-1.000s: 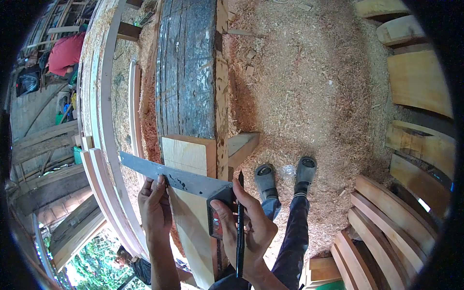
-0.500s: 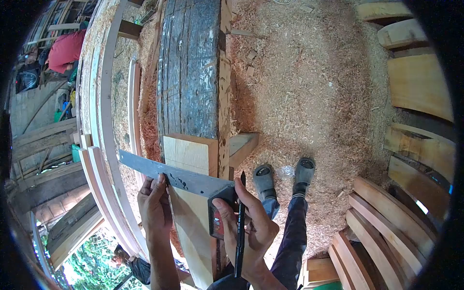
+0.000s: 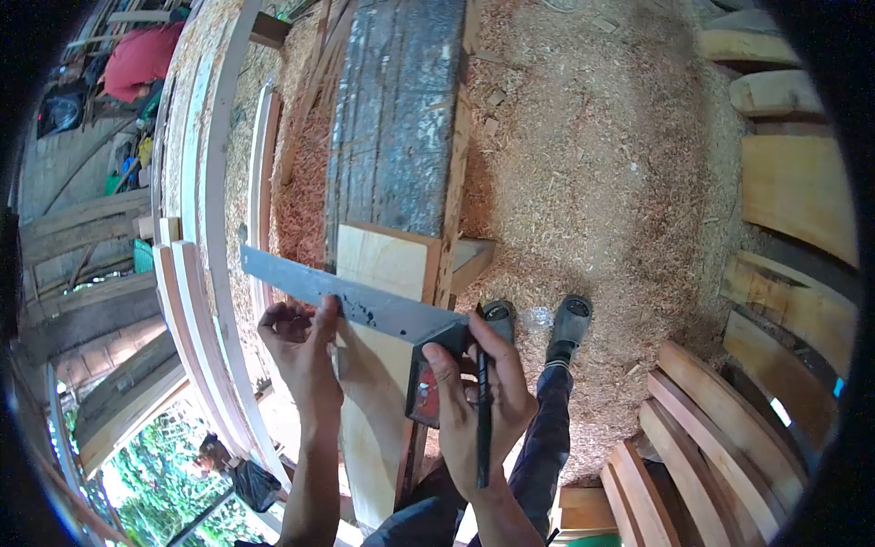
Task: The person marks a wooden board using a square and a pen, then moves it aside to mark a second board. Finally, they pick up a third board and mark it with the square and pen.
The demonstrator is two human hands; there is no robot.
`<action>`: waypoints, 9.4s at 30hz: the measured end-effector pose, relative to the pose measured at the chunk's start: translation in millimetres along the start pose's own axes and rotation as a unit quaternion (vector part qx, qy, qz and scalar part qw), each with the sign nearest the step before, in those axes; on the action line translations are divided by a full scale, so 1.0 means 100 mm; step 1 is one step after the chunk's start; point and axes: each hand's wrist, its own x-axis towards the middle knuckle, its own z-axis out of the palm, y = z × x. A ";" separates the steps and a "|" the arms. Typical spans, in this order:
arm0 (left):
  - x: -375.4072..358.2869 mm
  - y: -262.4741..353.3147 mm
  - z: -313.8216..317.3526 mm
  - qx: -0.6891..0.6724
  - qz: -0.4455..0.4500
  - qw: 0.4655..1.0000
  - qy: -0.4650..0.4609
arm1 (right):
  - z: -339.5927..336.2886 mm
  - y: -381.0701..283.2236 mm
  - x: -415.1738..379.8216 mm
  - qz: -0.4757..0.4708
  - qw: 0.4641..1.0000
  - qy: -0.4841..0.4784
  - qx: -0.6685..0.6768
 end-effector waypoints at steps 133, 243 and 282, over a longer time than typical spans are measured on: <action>0.19 -0.05 -0.60 0.290 0.406 0.827 -0.259 | -0.12 -0.04 0.28 0.108 0.977 -0.166 -0.076; 1.96 2.77 3.50 0.237 -0.050 0.970 0.027 | 2.05 -3.46 5.19 -0.481 0.231 -0.613 -0.583; -2.69 2.79 4.01 -0.197 -0.480 0.707 0.481 | 1.36 -3.36 5.48 -0.032 0.182 -0.623 -0.760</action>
